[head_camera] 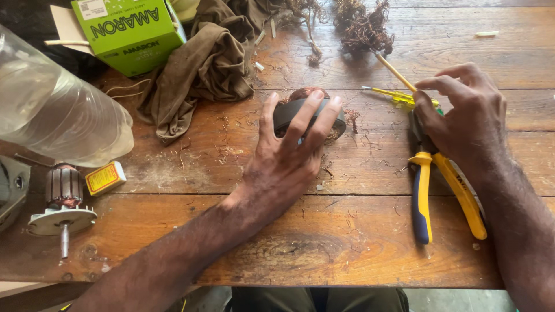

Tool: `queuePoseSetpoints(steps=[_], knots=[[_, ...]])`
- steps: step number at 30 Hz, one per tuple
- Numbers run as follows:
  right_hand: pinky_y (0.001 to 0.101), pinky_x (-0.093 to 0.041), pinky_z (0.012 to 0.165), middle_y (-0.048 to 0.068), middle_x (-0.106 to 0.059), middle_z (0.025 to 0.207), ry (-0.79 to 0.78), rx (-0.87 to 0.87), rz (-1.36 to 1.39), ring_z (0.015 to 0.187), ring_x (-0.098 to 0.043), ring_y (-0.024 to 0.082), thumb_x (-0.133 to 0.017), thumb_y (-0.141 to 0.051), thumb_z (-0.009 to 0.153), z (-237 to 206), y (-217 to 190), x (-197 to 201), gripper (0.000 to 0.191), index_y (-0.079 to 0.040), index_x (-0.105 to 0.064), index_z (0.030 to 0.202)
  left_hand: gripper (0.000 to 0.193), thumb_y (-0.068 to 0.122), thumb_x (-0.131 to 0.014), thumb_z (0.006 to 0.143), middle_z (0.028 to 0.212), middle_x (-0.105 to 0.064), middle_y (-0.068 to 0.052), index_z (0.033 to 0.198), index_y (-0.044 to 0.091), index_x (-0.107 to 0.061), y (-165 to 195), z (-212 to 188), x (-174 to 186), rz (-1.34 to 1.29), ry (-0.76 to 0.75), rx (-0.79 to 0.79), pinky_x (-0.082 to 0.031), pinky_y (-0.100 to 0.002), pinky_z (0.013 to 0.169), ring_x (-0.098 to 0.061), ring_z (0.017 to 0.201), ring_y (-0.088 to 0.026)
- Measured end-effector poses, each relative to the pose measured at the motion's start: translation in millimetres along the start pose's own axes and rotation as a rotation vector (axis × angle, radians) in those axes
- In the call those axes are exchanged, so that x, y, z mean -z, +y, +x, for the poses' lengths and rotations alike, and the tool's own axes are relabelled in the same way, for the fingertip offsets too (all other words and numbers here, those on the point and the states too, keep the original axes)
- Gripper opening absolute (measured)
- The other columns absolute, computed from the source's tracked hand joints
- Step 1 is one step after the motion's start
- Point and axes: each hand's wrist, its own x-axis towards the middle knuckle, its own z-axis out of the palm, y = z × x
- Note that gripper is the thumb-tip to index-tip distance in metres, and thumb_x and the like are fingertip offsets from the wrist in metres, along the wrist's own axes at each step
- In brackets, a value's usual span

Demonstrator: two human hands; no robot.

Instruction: The person holds a motor stator on a wooden workbench and uses a thin wooden stick to pry and loosen copper windings from the slots, pulling loosened wire out by hand and placing it in a pile on the table. They alternate between prying with the stick and gripping wire with pliers to extract remaining windings.

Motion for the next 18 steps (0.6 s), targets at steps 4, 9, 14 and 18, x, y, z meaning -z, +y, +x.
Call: queuePoseSetpoints(steps=[4, 9, 14, 18], knots=[[0.0400, -0.062, 0.090, 0.018, -0.070, 0.115, 0.006, 0.008, 0.025, 0.108, -0.070, 0.027, -0.079, -0.016, 0.106, -1, -9, 4, 0.010, -0.009, -0.079, 0.112, 0.025, 0.015, -0.085, 0.088, 0.161, -0.022, -0.015, 0.110, 0.005, -0.079, 3, -1, 10, 0.009, 0.012, 0.019, -0.039, -0.071, 0.120, -0.018, 0.153, -0.033], [0.0412, -0.062, 0.089, 0.017, -0.071, 0.114, 0.007, 0.008, 0.011, 0.110, -0.071, 0.029, -0.079, -0.015, 0.104, -3, -18, 9, 0.010, -0.008, -0.079, 0.112, 0.016, 0.013, -0.084, 0.079, 0.160, -0.030, -0.015, 0.093, 0.007, -0.079, 5, -4, 21, -0.063, -0.075, 0.020, -0.039, -0.073, 0.115, -0.025, 0.149, -0.033], [0.0405, -0.062, 0.089, 0.018, -0.070, 0.115, 0.007, 0.021, 0.003, 0.107, -0.071, 0.027, -0.079, -0.015, 0.106, -5, -23, 9, 0.009, -0.008, -0.078, 0.112, 0.009, 0.012, -0.085, 0.087, 0.163, -0.033, -0.013, 0.089, 0.007, -0.078, 6, -9, 20, -0.080, 0.014, 0.051, -0.037, -0.073, 0.118, -0.028, 0.151, -0.032], [0.0376, -0.063, 0.083, 0.018, -0.071, 0.115, 0.004, 0.019, -0.006, 0.105, -0.071, 0.027, -0.079, -0.015, 0.106, -7, -26, 9, 0.009, -0.008, -0.079, 0.112, 0.009, 0.013, -0.086, 0.086, 0.161, -0.034, -0.013, 0.090, 0.008, -0.079, 7, -13, 15, -0.077, 0.032, 0.049, -0.033, -0.074, 0.119, -0.027, 0.151, -0.031]])
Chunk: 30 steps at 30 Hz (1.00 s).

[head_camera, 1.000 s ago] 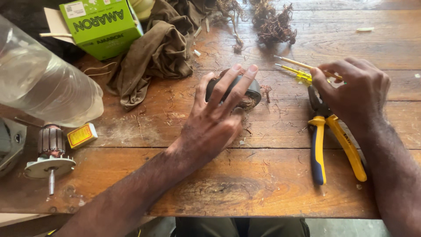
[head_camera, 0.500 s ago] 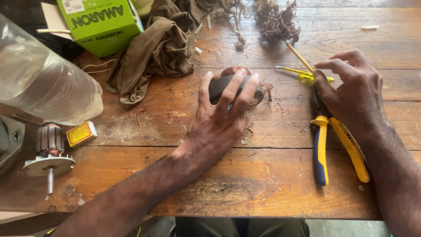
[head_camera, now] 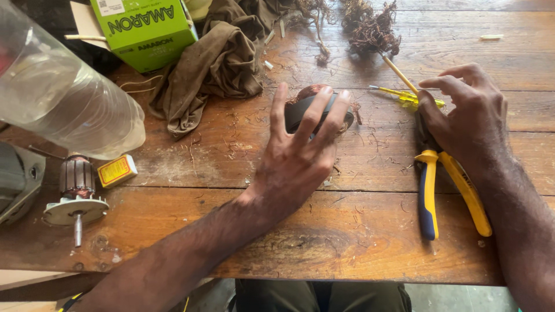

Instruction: The person holds a motor stator on a wooden workbench and uses a thin wooden stick to pry and loosen copper windings from the slots, pulling loosened wire out by hand and placing it in a pile on the table. They alternate between prying with the stick and gripping wire with pliers to extract remaining windings.

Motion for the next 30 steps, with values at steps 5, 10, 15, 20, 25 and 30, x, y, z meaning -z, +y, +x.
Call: queuePoseSetpoints(steps=[5, 10, 15, 20, 25, 30], knots=[[0.0362, -0.063, 0.080, 0.020, -0.070, 0.116, 0.004, -0.006, 0.031, 0.105, -0.072, 0.028, -0.078, -0.013, 0.106, -1, -4, 4, 0.009, -0.006, -0.078, 0.112, 0.016, 0.015, -0.087, 0.082, 0.158, -0.036, -0.014, 0.096, 0.009, -0.081, 3, -1, -8, 0.013, 0.035, -0.014, -0.036, -0.076, 0.119, -0.029, 0.150, -0.033], [0.0380, -0.064, 0.080, 0.022, -0.070, 0.119, 0.014, -0.038, 0.053, 0.107, -0.072, 0.031, -0.078, -0.012, 0.104, -3, -8, 9, 0.012, -0.006, -0.078, 0.114, 0.013, 0.014, -0.086, 0.087, 0.159, -0.036, -0.015, 0.097, 0.008, -0.081, 7, -2, -12, 0.051, 0.061, -0.015, -0.039, -0.074, 0.115, -0.030, 0.150, -0.034], [0.0400, -0.062, 0.084, 0.017, -0.071, 0.114, 0.132, 0.079, -0.078, 0.103, -0.071, 0.028, -0.076, -0.017, 0.108, -2, -21, 25, 0.011, -0.007, -0.076, 0.112, 0.018, 0.018, -0.083, 0.088, 0.157, -0.040, -0.016, 0.102, 0.008, -0.079, 6, -1, 4, 0.034, 0.096, -0.006, -0.040, -0.072, 0.114, -0.035, 0.147, -0.033], [0.0462, -0.056, 0.069, 0.016, -0.070, 0.104, -0.183, -0.246, -0.158, 0.084, -0.068, 0.027, -0.073, -0.035, 0.101, -28, -66, 70, 0.031, -0.005, -0.070, 0.108, 0.022, 0.028, -0.072, 0.093, 0.139, -0.059, -0.020, 0.100, 0.008, -0.064, -29, 0, 15, -0.329, 0.289, -0.069, -0.044, -0.065, 0.113, -0.054, 0.134, -0.031], [0.0460, -0.056, 0.085, 0.016, -0.067, 0.111, -0.202, -0.360, -0.231, 0.103, -0.068, 0.031, -0.076, -0.050, 0.090, -90, -126, 96, 0.047, -0.005, -0.065, 0.090, 0.040, 0.038, -0.058, 0.106, 0.130, -0.065, -0.020, 0.127, 0.004, -0.058, -59, 0, 6, -0.523, 0.448, 0.116, -0.046, -0.058, 0.109, -0.063, 0.117, -0.030], [0.0482, -0.051, 0.100, 0.020, -0.062, 0.136, -0.171, -0.350, -0.053, 0.130, -0.059, 0.034, -0.077, -0.054, 0.080, -118, -137, 103, 0.047, -0.008, -0.071, 0.091, 0.043, 0.043, -0.054, 0.104, 0.104, -0.072, -0.011, 0.128, 0.009, -0.062, -60, -10, 11, -0.652, 0.239, 0.196, -0.046, -0.062, 0.106, -0.068, 0.092, -0.024]])
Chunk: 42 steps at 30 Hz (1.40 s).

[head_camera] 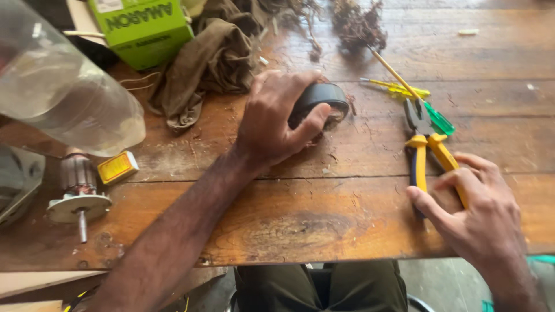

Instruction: The person holds a motor stator on a wooden workbench and uses a thin wooden stick to pry and loosen copper windings from the slots, pulling loosened wire out by hand and placing it in a pile on the table. They alternate between prying with the stick and gripping wire with pliers to extract remaining windings.

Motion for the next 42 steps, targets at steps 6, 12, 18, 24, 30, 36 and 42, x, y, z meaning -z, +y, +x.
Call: queuePoseSetpoints(steps=[6, 12, 18, 24, 30, 36, 42], knots=[[0.0521, -0.050, 0.100, 0.020, -0.059, 0.144, -0.168, -0.059, -0.182, 0.124, -0.059, 0.036, -0.078, -0.047, 0.081, 0, -3, -1, 0.040, -0.010, -0.076, 0.097, 0.042, 0.042, -0.053, 0.107, 0.105, -0.072, -0.009, 0.132, 0.009, -0.060, 9, -6, 10, -0.088, 0.006, 0.000, -0.046, -0.059, 0.107, -0.069, 0.092, -0.022], [0.0574, -0.057, 0.084, 0.028, -0.068, 0.115, -0.326, -0.569, 0.387, 0.098, -0.071, 0.044, -0.067, -0.033, 0.096, 8, 21, 1, 0.039, -0.012, -0.066, 0.129, 0.041, 0.042, -0.054, 0.107, 0.102, -0.072, -0.009, 0.130, 0.009, -0.060, -4, -7, 20, -0.082, 0.010, -0.013, -0.045, -0.059, 0.107, -0.069, 0.092, -0.023], [0.0568, -0.054, 0.100, 0.033, -0.064, 0.116, -0.210, -0.636, 1.532, 0.118, -0.070, 0.038, -0.063, -0.020, 0.093, -25, 49, -7, 0.037, 0.011, -0.052, 0.108, 0.039, 0.043, -0.054, 0.106, 0.098, -0.072, -0.008, 0.126, 0.010, -0.060, -19, 2, 11, -0.076, 0.011, -0.021, -0.047, -0.059, 0.102, -0.069, 0.086, -0.023], [0.0605, -0.049, 0.105, 0.040, -0.062, 0.124, -0.746, -0.458, 1.616, 0.118, -0.067, 0.051, -0.072, -0.007, 0.084, -67, -5, -20, 0.065, 0.011, -0.049, 0.143, 0.039, 0.042, -0.054, 0.105, 0.096, -0.071, -0.012, 0.124, 0.008, -0.059, -10, 3, 6, -0.119, 0.009, 0.002, -0.057, -0.047, 0.082, -0.068, 0.081, -0.022], [0.0599, -0.047, 0.106, 0.043, -0.041, 0.152, -0.769, -0.670, 2.265, 0.127, -0.057, 0.047, -0.061, -0.006, 0.084, -52, -97, -39, 0.055, 0.003, -0.046, 0.136, 0.038, 0.039, -0.058, 0.104, 0.098, -0.071, -0.011, 0.126, 0.008, -0.058, -3, 5, 15, -0.133, 0.034, 0.000, -0.057, -0.045, 0.083, -0.070, 0.086, -0.024], [0.0612, -0.048, 0.106, 0.043, -0.038, 0.152, -0.828, -0.564, 2.345, 0.132, -0.054, 0.050, -0.056, 0.000, 0.078, -31, -128, -41, 0.060, 0.000, -0.047, 0.138, 0.038, 0.037, -0.062, 0.103, 0.099, -0.071, -0.012, 0.126, 0.008, -0.058, -11, 8, 21, -0.116, 0.029, 0.010, -0.057, -0.046, 0.085, -0.070, 0.088, -0.026], [0.0588, -0.052, 0.100, 0.043, -0.045, 0.147, -0.836, -0.637, 2.329, 0.125, -0.059, 0.048, -0.058, -0.011, 0.088, -24, -124, -48, 0.051, 0.001, -0.044, 0.136, 0.037, 0.037, -0.062, 0.103, 0.099, -0.071, -0.011, 0.125, 0.008, -0.058, -15, 11, 19, -0.127, 0.019, 0.027, -0.057, -0.046, 0.086, -0.070, 0.090, -0.026]])
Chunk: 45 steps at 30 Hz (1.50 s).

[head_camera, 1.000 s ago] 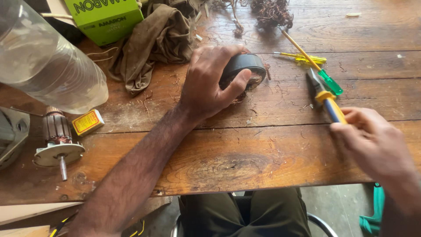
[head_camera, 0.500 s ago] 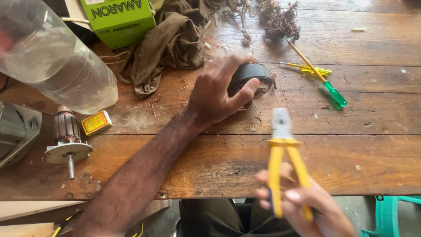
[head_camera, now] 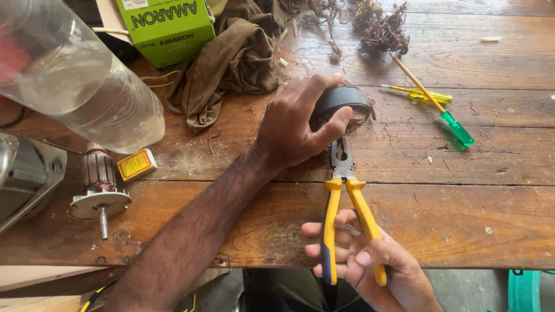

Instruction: The person holds a motor stator on a wooden workbench and uses a thin wooden stick to pry and loosen copper windings from the slots, pulling loosened wire out by hand and placing it in a pile on the table. They alternate between prying with the stick and gripping wire with pliers to extract remaining windings.

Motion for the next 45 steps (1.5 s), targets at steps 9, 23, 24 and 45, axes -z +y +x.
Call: queuePoseSetpoints(steps=[9, 23, 24, 45], knots=[[0.0618, -0.056, 0.095, 0.024, -0.062, 0.115, 0.323, -0.051, 0.052, 0.111, -0.064, 0.037, -0.052, 0.002, 0.079, -1, -3, -13, 0.043, -0.007, -0.053, 0.121, 0.036, 0.038, -0.064, 0.102, 0.099, -0.071, -0.010, 0.122, 0.008, -0.059, 3, -1, -3, 0.014, 0.012, 0.007, -0.057, -0.047, 0.084, -0.071, 0.088, -0.025], [0.0279, -0.045, 0.049, 0.015, -0.058, 0.101, 0.386, -0.010, -0.113, 0.074, -0.055, 0.022, -0.052, 0.001, 0.077, -16, -4, -17, 0.031, -0.012, -0.048, 0.105, 0.048, 0.048, -0.064, 0.100, 0.093, -0.070, -0.015, 0.122, 0.006, -0.058, 16, -16, 0, 0.065, -0.009, -0.025, -0.063, -0.042, 0.068, -0.072, 0.075, -0.025], [0.0269, -0.044, 0.047, 0.014, -0.058, 0.100, 0.437, -0.018, -0.181, 0.072, -0.054, 0.021, -0.052, 0.002, 0.076, -16, -6, -18, 0.031, -0.012, -0.047, 0.103, 0.053, 0.049, -0.066, 0.100, 0.095, -0.070, -0.018, 0.125, 0.003, -0.056, 14, -16, 2, 0.030, -0.016, -0.059, -0.065, -0.039, 0.067, -0.074, 0.077, -0.025], [0.0315, -0.038, 0.039, 0.010, -0.058, 0.087, 0.563, -0.054, -0.855, 0.059, -0.054, 0.018, -0.054, 0.003, 0.071, 1, -47, -25, 0.026, -0.007, -0.052, 0.094, 0.047, 0.048, -0.054, 0.103, 0.091, -0.077, -0.011, 0.120, 0.005, -0.059, -19, -11, 17, -0.106, -0.019, 0.262, -0.064, -0.034, 0.069, -0.081, 0.079, -0.020]])
